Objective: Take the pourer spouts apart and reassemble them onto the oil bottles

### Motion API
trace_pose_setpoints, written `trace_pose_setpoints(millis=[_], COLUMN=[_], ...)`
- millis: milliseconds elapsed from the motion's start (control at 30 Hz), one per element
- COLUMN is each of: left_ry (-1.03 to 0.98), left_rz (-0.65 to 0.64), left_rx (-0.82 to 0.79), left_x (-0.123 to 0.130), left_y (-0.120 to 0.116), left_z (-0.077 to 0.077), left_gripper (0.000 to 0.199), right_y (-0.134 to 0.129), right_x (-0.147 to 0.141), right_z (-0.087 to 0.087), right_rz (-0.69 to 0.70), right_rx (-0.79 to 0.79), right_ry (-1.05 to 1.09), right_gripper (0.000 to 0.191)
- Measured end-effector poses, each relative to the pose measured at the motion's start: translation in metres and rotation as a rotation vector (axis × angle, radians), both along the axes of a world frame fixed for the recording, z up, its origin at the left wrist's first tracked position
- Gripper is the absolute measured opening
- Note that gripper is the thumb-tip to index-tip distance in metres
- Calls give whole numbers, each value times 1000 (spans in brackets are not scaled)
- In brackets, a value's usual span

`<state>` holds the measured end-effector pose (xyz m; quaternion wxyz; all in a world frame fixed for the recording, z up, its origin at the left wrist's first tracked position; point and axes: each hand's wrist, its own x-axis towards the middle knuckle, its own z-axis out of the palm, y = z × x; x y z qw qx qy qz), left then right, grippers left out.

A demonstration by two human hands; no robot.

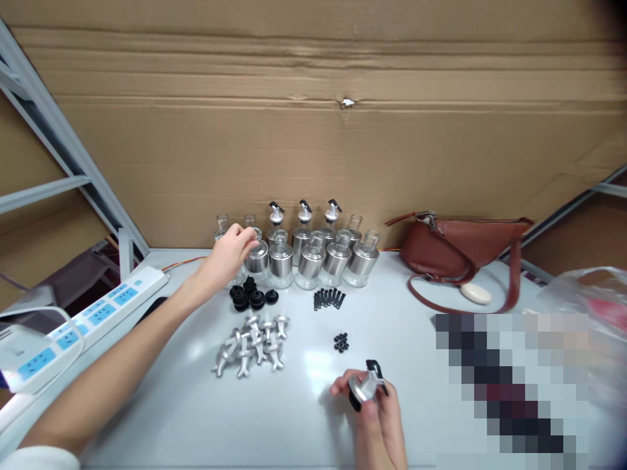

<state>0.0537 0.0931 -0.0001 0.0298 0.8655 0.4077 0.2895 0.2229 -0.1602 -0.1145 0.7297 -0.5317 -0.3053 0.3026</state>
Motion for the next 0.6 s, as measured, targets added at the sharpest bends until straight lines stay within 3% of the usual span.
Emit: trace_pose_setpoints(millis=[400, 500, 600], left_ry=[123, 128, 169], left_rz=[72, 93, 68], left_rx=[-13, -2, -9], left_x=[-6, -8, -9], left_y=[5, -5, -25], left_z=[-6, -9, -19], left_gripper=[16, 30, 25], right_y=[0, 1, 1], right_x=[0, 1, 1], right_z=[2, 0, 0], right_rz=[4, 0, 2], right_rx=[-22, -14, 1], right_ry=[-12, -11, -24], right_gripper=[35, 34, 32])
